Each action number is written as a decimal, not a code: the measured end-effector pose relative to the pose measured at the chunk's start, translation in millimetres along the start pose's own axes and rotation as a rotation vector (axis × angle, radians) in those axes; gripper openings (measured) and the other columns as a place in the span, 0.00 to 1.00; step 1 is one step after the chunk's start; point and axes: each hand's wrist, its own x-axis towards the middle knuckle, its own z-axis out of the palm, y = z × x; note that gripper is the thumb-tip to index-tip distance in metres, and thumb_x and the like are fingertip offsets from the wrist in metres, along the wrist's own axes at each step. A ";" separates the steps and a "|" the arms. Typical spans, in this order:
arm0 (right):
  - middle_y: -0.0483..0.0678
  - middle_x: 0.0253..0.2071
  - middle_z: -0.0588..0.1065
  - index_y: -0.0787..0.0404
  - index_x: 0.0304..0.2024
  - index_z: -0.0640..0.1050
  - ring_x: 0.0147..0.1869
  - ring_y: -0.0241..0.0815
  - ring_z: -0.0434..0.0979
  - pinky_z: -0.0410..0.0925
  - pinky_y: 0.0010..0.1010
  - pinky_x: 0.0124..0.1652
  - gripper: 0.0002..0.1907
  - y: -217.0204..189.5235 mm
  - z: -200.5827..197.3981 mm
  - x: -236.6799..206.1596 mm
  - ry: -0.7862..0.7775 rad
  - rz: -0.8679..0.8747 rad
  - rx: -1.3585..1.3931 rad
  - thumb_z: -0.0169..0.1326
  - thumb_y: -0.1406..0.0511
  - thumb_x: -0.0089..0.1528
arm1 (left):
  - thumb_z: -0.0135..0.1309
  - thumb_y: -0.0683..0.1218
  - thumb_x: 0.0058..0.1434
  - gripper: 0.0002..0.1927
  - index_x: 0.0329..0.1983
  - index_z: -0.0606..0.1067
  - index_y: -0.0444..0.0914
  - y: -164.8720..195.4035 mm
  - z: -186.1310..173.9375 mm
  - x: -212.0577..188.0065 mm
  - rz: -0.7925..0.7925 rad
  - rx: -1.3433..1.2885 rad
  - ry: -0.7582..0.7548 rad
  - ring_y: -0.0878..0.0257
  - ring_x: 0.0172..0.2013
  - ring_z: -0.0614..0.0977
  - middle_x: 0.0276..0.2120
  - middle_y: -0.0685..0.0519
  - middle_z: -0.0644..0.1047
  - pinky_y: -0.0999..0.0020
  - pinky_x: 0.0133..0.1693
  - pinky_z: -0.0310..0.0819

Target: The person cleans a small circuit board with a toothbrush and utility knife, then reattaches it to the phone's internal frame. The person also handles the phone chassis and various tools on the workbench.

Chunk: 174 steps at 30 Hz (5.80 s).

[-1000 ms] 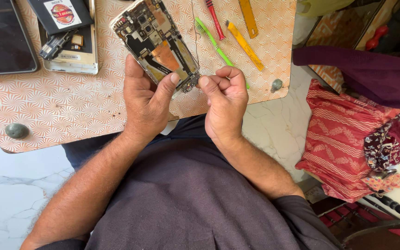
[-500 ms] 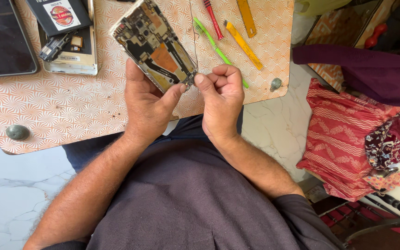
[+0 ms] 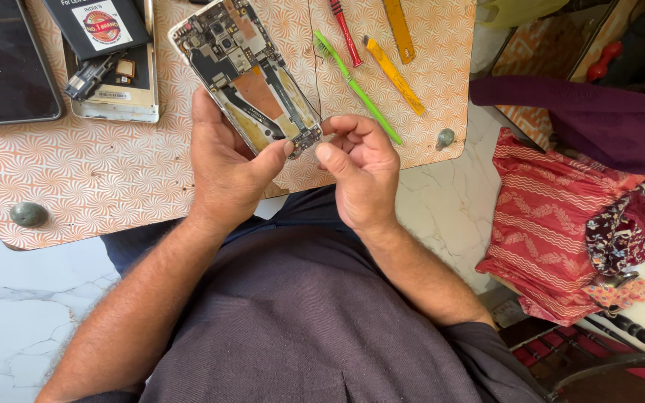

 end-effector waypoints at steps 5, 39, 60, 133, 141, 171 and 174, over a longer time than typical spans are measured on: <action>0.52 0.49 0.79 0.71 0.58 0.75 0.51 0.36 0.79 0.73 0.27 0.55 0.18 1.1 -11.1 -1.3 -0.070 -0.027 -0.134 0.60 0.78 0.66 | 0.59 0.29 0.63 0.41 0.73 0.51 0.37 -4.5 -5.8 1.0 0.037 -0.065 -0.080 0.59 0.63 0.76 0.61 0.46 0.69 0.61 0.67 0.77; 0.53 0.45 0.76 0.65 0.57 0.66 0.43 0.40 0.80 0.77 0.34 0.44 0.19 -6.8 -6.6 3.5 -0.070 0.204 0.219 0.57 0.74 0.66 | 0.60 0.34 0.66 0.38 0.70 0.50 0.37 -14.0 -1.3 3.4 0.009 -0.014 -0.140 0.60 0.62 0.78 0.60 0.47 0.70 0.61 0.65 0.79; 0.56 0.47 0.78 0.66 0.58 0.68 0.42 0.42 0.80 0.77 0.36 0.44 0.17 -8.3 -13.3 3.1 -0.115 0.195 0.211 0.54 0.75 0.68 | 0.63 0.36 0.67 0.40 0.72 0.49 0.36 -12.5 -4.1 4.0 0.033 0.015 -0.155 0.60 0.64 0.75 0.62 0.46 0.68 0.61 0.68 0.76; 0.55 0.42 0.78 0.66 0.56 0.68 0.38 0.39 0.79 0.77 0.35 0.41 0.14 -14.4 -10.2 -3.4 -0.177 0.138 0.119 0.52 0.76 0.69 | 0.58 0.36 0.59 0.43 0.74 0.51 0.34 0.8 -2.0 2.7 -0.135 -0.050 -0.185 0.59 0.63 0.77 0.59 0.46 0.71 0.59 0.67 0.76; 0.55 0.44 0.78 0.65 0.56 0.68 0.40 0.39 0.78 0.77 0.37 0.42 0.14 -16.2 -11.5 -3.4 -0.185 0.163 0.134 0.52 0.76 0.68 | 0.57 0.35 0.61 0.43 0.75 0.49 0.34 -2.4 -5.3 0.0 -0.079 -0.024 -0.215 0.60 0.64 0.74 0.62 0.45 0.69 0.60 0.69 0.74; 0.53 0.43 0.77 0.64 0.57 0.67 0.39 0.37 0.78 0.77 0.33 0.42 0.17 -15.3 -5.5 1.9 -0.183 0.151 0.070 0.55 0.75 0.67 | 0.58 0.32 0.61 0.44 0.74 0.48 0.35 1.6 -3.9 -0.9 -0.059 0.027 -0.182 0.61 0.62 0.76 0.59 0.46 0.69 0.62 0.66 0.78; 0.52 0.44 0.77 0.63 0.57 0.66 0.42 0.38 0.79 0.77 0.33 0.41 0.21 -17.1 -0.6 1.4 -0.157 0.166 0.131 0.57 0.74 0.65 | 0.58 0.32 0.63 0.41 0.72 0.48 0.35 -0.4 -2.7 -0.6 -0.010 0.002 -0.178 0.62 0.63 0.76 0.60 0.46 0.68 0.63 0.66 0.77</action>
